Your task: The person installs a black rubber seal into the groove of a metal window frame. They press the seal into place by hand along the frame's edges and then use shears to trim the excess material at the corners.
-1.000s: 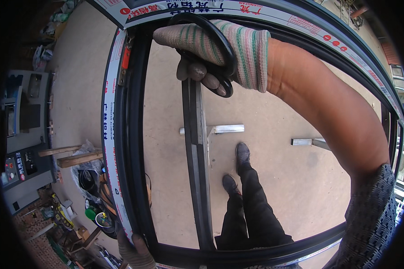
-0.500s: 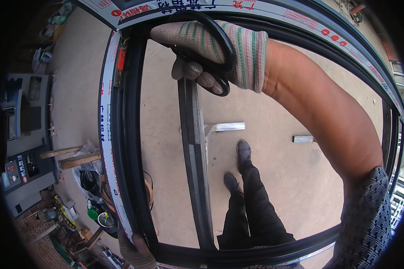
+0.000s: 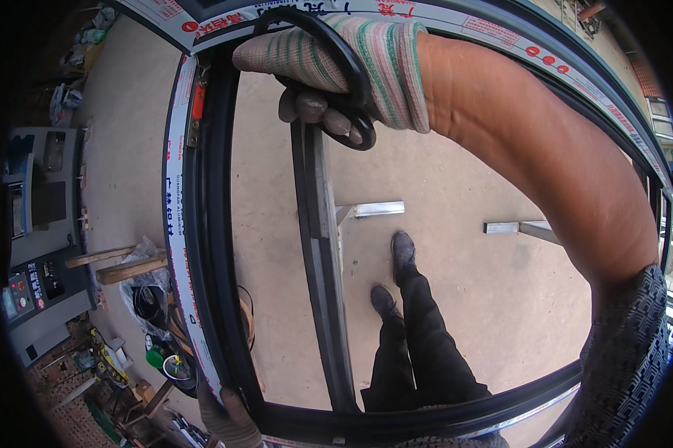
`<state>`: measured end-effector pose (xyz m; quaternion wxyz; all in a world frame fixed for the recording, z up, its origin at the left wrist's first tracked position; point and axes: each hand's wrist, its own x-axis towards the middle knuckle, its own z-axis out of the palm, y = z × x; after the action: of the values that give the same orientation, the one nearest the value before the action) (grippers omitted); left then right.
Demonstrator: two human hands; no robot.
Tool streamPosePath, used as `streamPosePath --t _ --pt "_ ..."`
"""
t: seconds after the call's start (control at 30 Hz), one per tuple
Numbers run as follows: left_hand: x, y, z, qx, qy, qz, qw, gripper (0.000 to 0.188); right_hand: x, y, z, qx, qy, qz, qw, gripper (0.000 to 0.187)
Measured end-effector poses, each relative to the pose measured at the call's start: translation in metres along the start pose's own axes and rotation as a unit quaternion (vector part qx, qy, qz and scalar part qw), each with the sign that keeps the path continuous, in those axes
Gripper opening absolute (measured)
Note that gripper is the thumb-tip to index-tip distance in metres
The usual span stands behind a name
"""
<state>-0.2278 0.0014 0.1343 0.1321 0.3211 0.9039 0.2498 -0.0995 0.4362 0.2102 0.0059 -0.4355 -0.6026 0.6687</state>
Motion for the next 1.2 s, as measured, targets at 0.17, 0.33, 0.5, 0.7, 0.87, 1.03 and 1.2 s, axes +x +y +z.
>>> streamPosePath --t 0.17,0.33,0.5,0.7,0.87,1.03,1.2 --pt "-0.001 0.001 -0.001 -0.009 -0.007 -0.017 1.000 0.049 -0.001 0.002 0.006 -0.046 0.043 -0.017 0.998 0.061" --pt "0.000 -0.005 0.004 -0.001 0.010 0.010 1.000 0.052 -0.002 0.019 0.009 -0.052 0.065 -0.074 0.994 0.041" --pt "-0.003 -0.002 0.000 0.006 0.012 -0.004 1.000 0.054 0.011 0.033 0.021 -0.083 0.105 -0.101 0.986 0.046" --pt "-0.001 0.002 0.002 -0.008 0.008 -0.014 1.000 0.051 0.021 0.043 0.021 -0.145 0.130 -0.061 0.979 0.064" --pt "-0.001 -0.007 0.001 0.000 0.005 -0.003 1.000 0.046 0.026 0.048 0.027 -0.107 0.135 -0.057 0.983 0.049" --pt "0.001 -0.003 -0.002 0.006 0.001 0.010 1.000 0.045 0.014 0.038 0.029 -0.076 0.127 -0.044 0.988 0.044" --pt "0.000 -0.005 0.000 0.013 0.006 0.016 1.000 0.048 0.008 0.051 0.019 -0.015 0.070 -0.050 0.996 0.047"
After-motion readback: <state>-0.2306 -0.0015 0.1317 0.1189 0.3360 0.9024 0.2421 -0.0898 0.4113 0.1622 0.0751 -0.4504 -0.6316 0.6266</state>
